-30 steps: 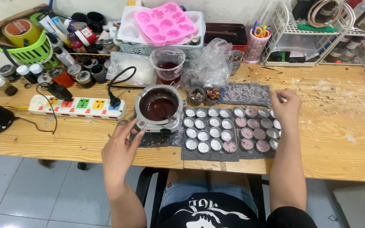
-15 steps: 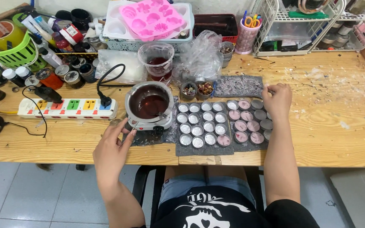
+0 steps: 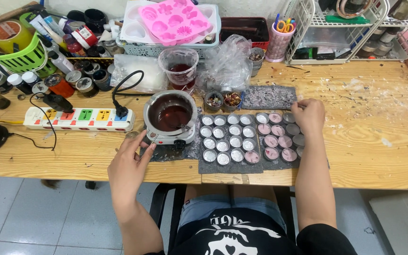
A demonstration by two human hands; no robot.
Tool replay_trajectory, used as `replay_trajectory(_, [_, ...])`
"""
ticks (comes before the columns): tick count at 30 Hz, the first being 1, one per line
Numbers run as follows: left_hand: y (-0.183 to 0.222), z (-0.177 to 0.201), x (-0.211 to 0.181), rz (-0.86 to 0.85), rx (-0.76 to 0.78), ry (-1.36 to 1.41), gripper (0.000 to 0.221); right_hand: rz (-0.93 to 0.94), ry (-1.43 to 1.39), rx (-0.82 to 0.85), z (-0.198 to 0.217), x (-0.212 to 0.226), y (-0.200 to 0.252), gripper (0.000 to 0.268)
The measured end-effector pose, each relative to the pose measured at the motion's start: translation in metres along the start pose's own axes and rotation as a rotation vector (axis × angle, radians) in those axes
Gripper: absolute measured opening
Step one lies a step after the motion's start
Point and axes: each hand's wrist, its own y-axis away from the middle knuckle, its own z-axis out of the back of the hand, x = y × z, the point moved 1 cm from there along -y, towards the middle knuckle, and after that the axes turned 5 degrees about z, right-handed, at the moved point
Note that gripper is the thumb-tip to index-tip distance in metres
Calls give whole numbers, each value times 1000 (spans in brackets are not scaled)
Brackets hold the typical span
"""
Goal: Using a spoon to stir a red wax mixture in a melting pot and then placing small decorative items into candle cups.
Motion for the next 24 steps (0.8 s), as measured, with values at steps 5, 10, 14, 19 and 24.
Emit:
replay_trajectory(5, [1,0,1,-22,-14,9,47,-99,76,19,12,7,2,25])
replay_trajectory(10, [1,0,2,-18,-13,7,47,-84,119,-26,17,10,4,27])
replay_trajectory(14, [3,4,-2,-48,-39,49,46,-30,-160,-73,18,25,7,23])
replay_trajectory(19, [2,4,-2,-35,-27,41,46,5,-609,-32,20,65,12,18])
replay_trajectory(24, [1,3,0,-49,-32,51,46,2,-972,74,28,93,24,23])
